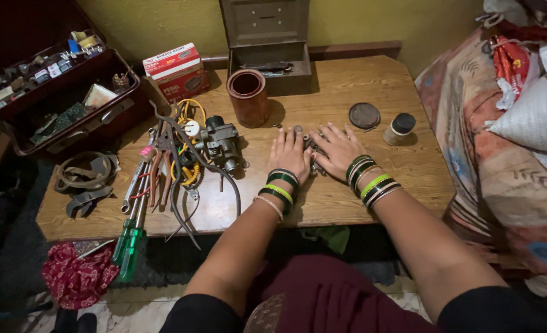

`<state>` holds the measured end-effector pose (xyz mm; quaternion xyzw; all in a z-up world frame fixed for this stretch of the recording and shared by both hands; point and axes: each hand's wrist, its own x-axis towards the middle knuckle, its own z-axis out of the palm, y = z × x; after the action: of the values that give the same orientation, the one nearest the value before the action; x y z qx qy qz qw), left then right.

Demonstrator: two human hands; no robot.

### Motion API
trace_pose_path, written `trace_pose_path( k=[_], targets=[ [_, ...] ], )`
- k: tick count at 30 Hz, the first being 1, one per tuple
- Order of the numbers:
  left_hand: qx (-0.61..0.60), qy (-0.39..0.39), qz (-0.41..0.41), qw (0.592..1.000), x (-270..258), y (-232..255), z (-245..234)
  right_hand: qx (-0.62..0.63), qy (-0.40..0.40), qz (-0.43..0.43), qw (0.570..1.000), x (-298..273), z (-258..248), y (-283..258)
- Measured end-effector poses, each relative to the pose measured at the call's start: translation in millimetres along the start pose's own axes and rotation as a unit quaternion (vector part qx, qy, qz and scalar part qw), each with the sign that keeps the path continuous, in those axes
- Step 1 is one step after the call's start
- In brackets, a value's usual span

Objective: The person opens a cylindrical metal container, pours bolts, nuts, and washers onto the table, sorts through the fasteners, and handles a small bottle by hand.

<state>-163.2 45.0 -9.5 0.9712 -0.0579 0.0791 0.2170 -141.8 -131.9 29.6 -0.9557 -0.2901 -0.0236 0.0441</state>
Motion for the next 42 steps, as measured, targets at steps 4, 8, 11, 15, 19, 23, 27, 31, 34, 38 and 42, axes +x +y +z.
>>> trace_pose_path(
  k=[4,8,11,15,19,23,27,31,34,38,42],
  targets=[
    [0.005,0.000,0.007,1.000,5,-6,3,-0.009,-0.006,0.007,1.000,-1,1,2],
    [0.021,0.039,-0.029,0.999,24,-26,-2,0.060,0.040,0.049,0.996,3,11,14],
    [-0.085,0.035,-0.069,0.993,29,-45,-15,0.146,0.058,0.094,0.983,-2,20,28],
    [-0.078,0.021,-0.016,0.997,36,-46,-19,0.160,0.014,0.090,0.983,-6,28,35],
    [-0.042,-0.019,0.008,0.999,37,-29,-12,0.138,0.023,0.088,0.986,-10,30,31],
    [-0.036,-0.027,0.043,0.998,36,-11,-6,0.112,0.040,0.084,0.989,-11,29,28],
    [-0.033,-0.062,0.067,0.995,31,-1,-6,0.115,0.069,0.076,0.988,-12,30,28],
    [-0.022,-0.065,0.089,0.994,25,6,-7,0.127,0.071,0.077,0.986,-13,29,27],
    [-0.065,-0.055,0.085,0.993,27,3,-12,0.133,0.086,0.076,0.984,-15,26,26],
    [-0.158,-0.010,-0.012,0.987,23,-19,-18,0.153,0.128,0.081,0.977,-21,18,24],
    [-0.148,0.019,-0.022,0.989,20,-46,-12,0.131,0.136,0.069,0.980,-23,11,18]
  ],
)
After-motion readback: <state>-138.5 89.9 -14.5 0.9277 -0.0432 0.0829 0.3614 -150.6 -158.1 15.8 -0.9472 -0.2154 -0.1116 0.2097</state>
